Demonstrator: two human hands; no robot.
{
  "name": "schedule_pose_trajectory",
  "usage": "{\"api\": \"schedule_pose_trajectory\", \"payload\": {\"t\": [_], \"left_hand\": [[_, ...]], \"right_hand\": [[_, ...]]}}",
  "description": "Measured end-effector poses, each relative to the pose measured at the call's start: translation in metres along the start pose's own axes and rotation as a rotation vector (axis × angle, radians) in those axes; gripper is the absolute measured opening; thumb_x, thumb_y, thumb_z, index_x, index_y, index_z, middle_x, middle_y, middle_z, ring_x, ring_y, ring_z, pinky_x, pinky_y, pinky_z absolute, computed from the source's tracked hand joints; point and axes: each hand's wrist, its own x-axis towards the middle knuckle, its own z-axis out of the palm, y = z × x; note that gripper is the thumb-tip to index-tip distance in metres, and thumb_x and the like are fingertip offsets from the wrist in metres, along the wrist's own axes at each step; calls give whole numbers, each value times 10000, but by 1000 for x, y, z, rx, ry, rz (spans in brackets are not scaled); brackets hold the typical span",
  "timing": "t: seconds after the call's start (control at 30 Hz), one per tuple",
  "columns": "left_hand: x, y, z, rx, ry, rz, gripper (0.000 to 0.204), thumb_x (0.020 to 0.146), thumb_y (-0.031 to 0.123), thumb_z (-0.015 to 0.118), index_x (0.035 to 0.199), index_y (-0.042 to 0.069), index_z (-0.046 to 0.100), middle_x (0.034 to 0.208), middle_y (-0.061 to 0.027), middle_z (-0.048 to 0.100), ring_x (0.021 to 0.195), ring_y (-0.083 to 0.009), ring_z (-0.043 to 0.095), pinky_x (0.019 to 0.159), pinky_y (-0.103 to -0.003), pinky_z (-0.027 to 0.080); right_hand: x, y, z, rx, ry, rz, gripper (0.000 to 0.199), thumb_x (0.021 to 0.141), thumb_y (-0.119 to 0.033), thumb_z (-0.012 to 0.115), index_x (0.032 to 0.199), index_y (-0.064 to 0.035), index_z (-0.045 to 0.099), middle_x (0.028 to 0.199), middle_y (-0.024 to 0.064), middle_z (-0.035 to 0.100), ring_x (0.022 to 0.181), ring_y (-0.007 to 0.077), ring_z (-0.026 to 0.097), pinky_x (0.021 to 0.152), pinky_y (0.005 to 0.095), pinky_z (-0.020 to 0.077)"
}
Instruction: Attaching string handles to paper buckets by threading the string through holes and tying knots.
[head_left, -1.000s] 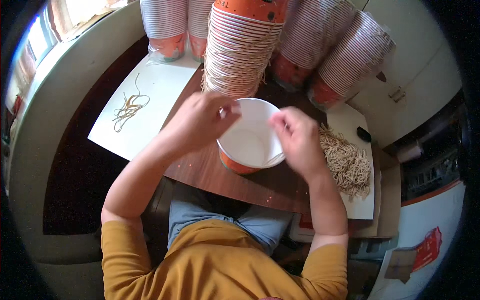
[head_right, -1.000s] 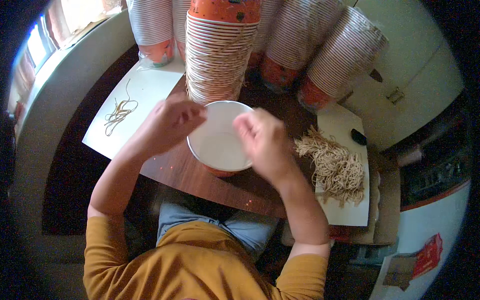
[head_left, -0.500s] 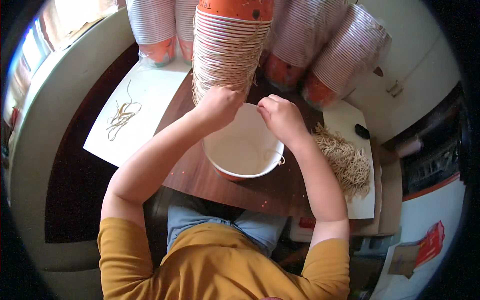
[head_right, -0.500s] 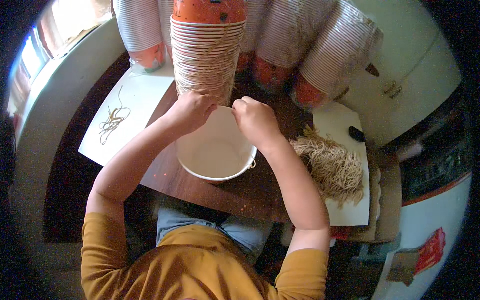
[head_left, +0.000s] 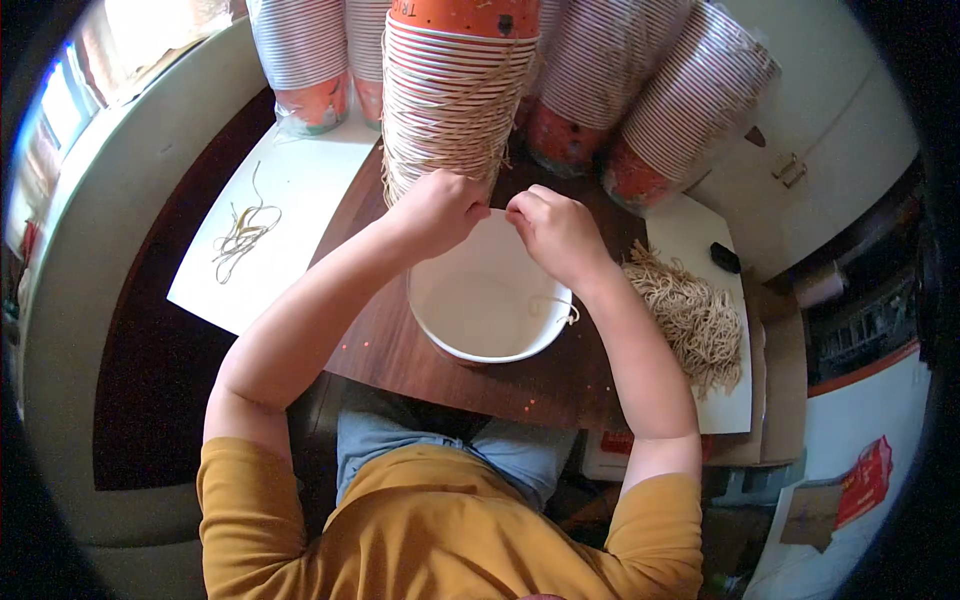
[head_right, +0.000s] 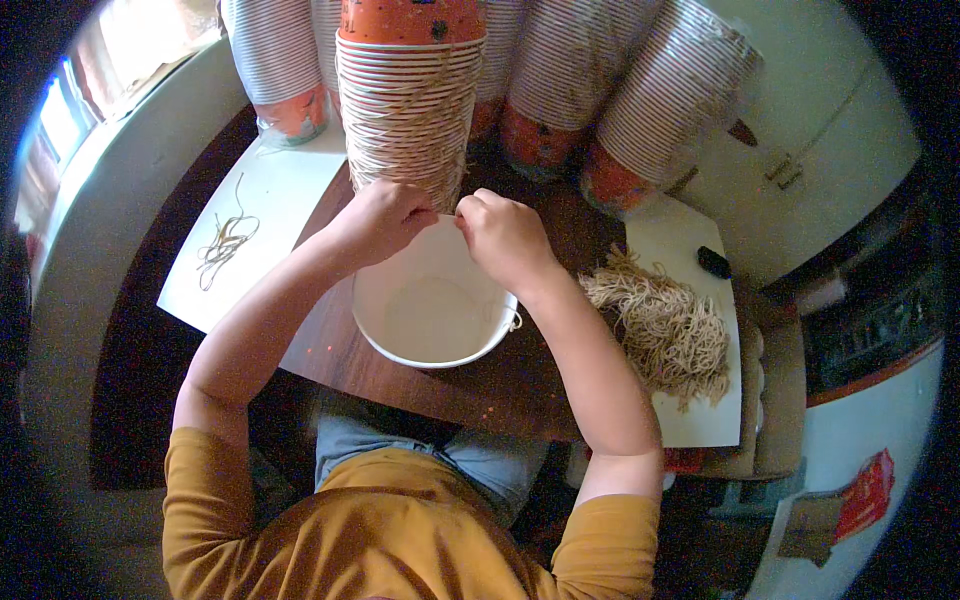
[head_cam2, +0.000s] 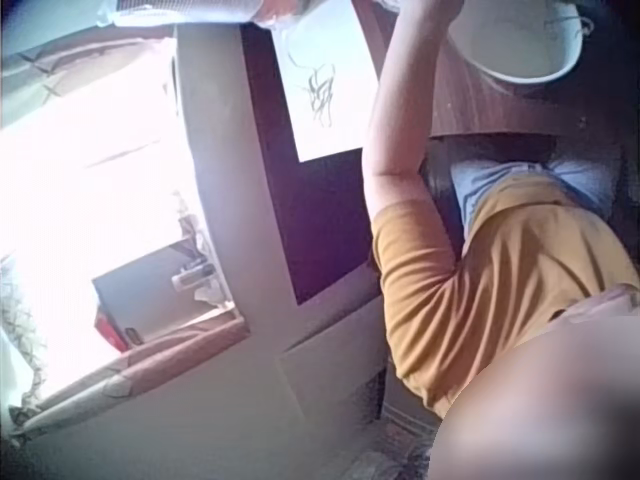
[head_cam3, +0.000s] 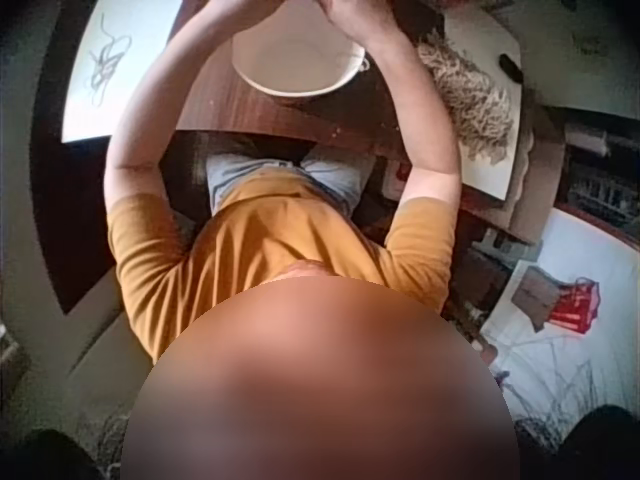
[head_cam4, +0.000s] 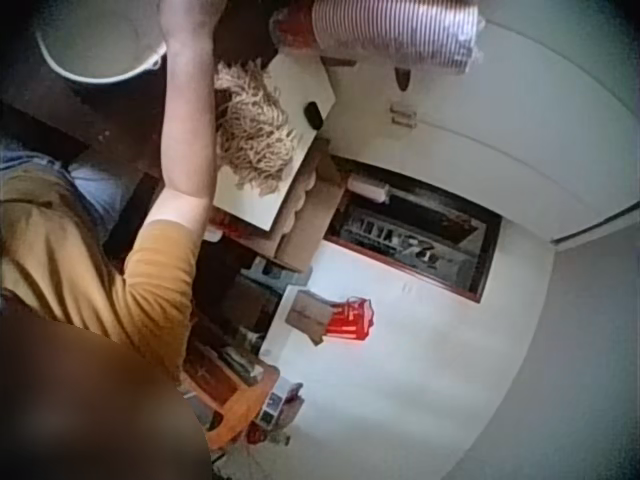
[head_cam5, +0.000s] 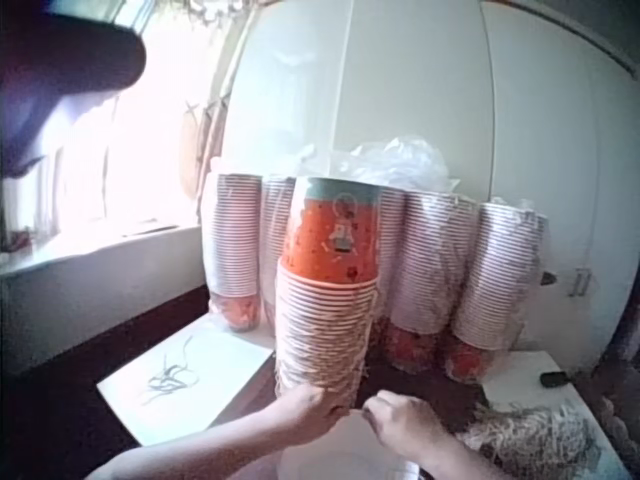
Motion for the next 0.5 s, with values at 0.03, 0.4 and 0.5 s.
{"api": "schedule_pose_trajectory", "payload": {"t": [0.03,0.4,0.5], "left_hand": [[-1,-1,1,2,0,-1,144,795,134,618,759,3,669,698,-207,622,687,-362,627,650,-444,495],[-20,8,-16,-108,20,-137,123,767,36,560,795,-2,673,680,-210,618,660,-326,639,624,-394,507],[-18,11,-8,45,17,-190,116,774,69,580,802,-1,669,673,-189,627,650,-299,649,613,-402,508]], "right_hand": [[0,0,0,7,5,-1,76,830,-122,630,829,-46,625,806,120,611,734,332,622,633,415,508],[-2,1,-1,14,12,-2,94,840,-145,630,817,-55,619,805,106,611,728,321,624,632,407,513],[-2,1,1,37,17,-31,93,845,-143,625,818,-55,619,800,105,608,726,320,623,633,407,514]]}}
